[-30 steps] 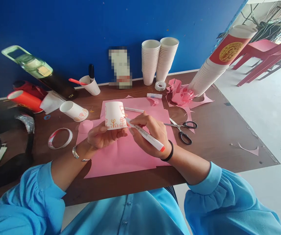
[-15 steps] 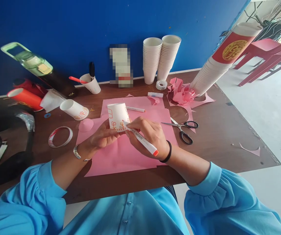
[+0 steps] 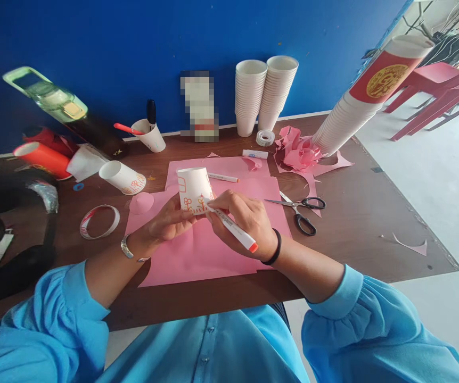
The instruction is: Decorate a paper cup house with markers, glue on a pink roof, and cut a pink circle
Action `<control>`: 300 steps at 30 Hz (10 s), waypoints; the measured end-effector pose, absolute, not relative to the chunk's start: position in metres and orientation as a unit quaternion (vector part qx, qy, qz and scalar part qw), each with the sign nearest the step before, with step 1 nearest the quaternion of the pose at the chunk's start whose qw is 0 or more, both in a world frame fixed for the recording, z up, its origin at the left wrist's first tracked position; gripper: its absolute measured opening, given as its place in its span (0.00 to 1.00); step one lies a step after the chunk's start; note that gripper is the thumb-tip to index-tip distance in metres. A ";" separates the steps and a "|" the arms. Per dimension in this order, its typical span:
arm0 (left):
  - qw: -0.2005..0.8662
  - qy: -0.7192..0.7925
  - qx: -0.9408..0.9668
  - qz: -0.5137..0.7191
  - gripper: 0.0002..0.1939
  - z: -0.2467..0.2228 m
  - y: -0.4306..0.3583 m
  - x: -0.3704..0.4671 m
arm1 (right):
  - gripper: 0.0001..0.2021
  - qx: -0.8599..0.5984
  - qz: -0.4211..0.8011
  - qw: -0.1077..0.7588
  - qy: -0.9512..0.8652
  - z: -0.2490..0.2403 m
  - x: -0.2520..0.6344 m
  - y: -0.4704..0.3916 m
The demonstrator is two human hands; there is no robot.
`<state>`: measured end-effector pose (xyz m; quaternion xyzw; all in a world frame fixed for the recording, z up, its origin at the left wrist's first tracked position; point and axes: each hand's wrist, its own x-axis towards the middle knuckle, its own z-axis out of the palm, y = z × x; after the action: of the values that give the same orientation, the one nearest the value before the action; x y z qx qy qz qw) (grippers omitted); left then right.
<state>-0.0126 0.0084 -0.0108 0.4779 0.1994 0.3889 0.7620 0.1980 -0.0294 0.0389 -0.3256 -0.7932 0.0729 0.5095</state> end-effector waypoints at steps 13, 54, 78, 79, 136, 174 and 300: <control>0.773 0.216 0.450 0.392 0.16 -0.013 0.009 -0.013 | 0.06 -0.314 0.078 0.506 -0.799 0.037 0.198 -0.029; 0.585 0.402 0.579 0.402 0.33 0.009 0.000 -0.003 | 0.36 -0.313 0.040 0.437 -0.842 0.028 0.211 -0.010; 0.548 0.421 0.612 0.385 0.42 -0.006 -0.001 -0.005 | 0.12 -0.257 -0.012 0.466 -0.847 0.034 0.200 -0.031; 0.547 0.421 0.613 0.383 0.42 -0.006 -0.001 -0.005 | 0.12 -0.256 -0.011 0.466 -0.847 0.034 0.200 -0.031; 0.611 0.414 0.567 0.367 0.40 -0.005 0.004 -0.003 | 0.07 -0.268 -0.009 0.457 -0.848 0.032 0.199 -0.029; 0.589 0.436 0.582 0.353 0.37 0.004 0.001 -0.002 | 0.07 -0.286 -0.010 0.457 -0.842 0.034 0.200 -0.029; 0.787 0.199 0.433 0.392 0.24 -0.003 0.009 -0.017 | 0.39 -0.328 0.130 0.474 -0.806 0.026 0.211 -0.006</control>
<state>-0.0170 0.0086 -0.0032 0.4328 0.1986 0.3920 0.7871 0.2112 -0.0061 0.0263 -0.3285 -0.8064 0.1298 0.4744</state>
